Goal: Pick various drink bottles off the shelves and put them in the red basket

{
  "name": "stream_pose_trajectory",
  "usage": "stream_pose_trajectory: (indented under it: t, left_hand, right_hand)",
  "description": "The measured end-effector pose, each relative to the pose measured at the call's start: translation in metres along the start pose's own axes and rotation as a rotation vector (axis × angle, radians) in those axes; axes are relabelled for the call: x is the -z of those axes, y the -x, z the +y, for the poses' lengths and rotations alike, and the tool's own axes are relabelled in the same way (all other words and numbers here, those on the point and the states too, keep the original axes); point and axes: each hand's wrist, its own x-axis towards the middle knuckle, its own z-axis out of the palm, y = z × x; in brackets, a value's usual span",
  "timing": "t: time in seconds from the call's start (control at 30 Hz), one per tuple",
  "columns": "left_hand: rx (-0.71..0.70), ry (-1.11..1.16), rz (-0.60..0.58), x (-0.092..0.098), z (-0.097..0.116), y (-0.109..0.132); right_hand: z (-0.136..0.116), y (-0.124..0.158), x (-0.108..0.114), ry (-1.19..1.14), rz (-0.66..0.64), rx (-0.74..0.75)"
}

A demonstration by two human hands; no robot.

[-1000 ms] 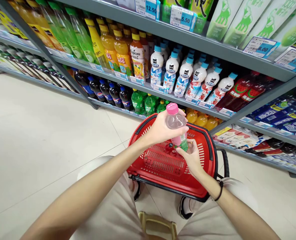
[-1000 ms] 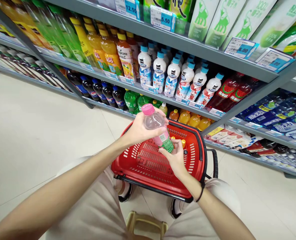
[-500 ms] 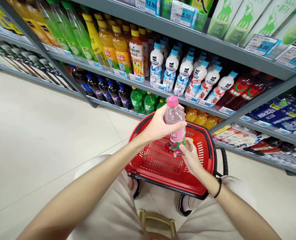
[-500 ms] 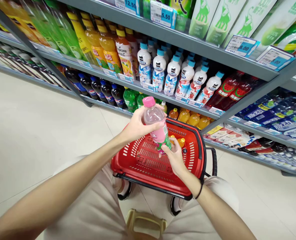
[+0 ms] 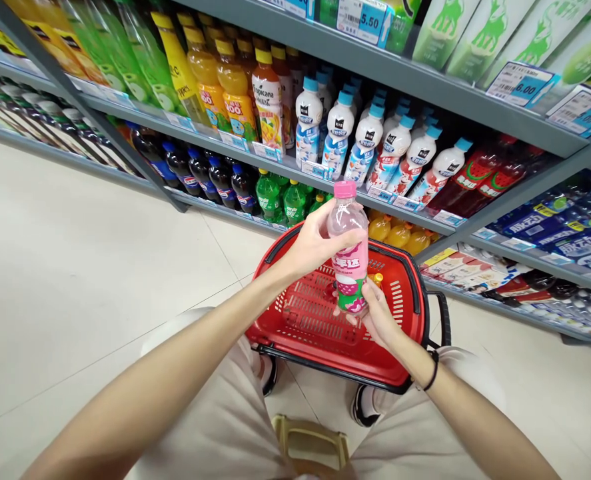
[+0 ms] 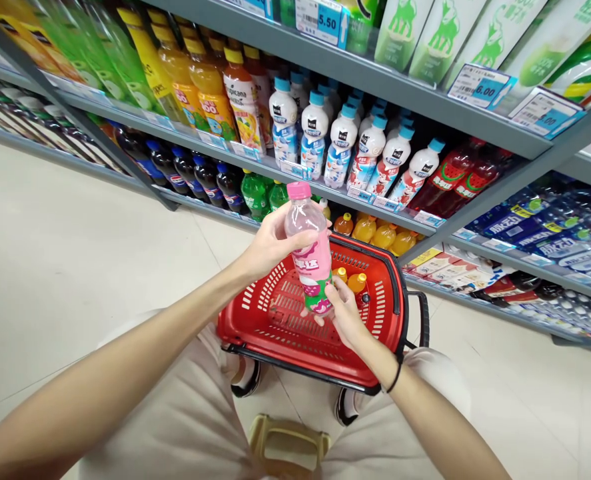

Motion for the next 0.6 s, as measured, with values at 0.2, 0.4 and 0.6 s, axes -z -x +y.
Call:
stream_pose_trajectory:
  t: [0.2, 0.4, 0.6]
  left_hand:
    - [-0.007, 0.057, 0.033, 0.003, -0.005, -0.003]
    - [0.026, 0.142, 0.034, 0.002, -0.008, -0.005]
    - [0.106, 0.200, 0.127, -0.001, -0.013, -0.005]
  right_hand:
    - [-0.004, -0.001, 0.002, -0.028, -0.026, -0.102]
    - [-0.009, -0.001, 0.007, -0.030, -0.121, -0.222]
    - [-0.011, -0.001, 0.012, -0.070, -0.226, -0.327]
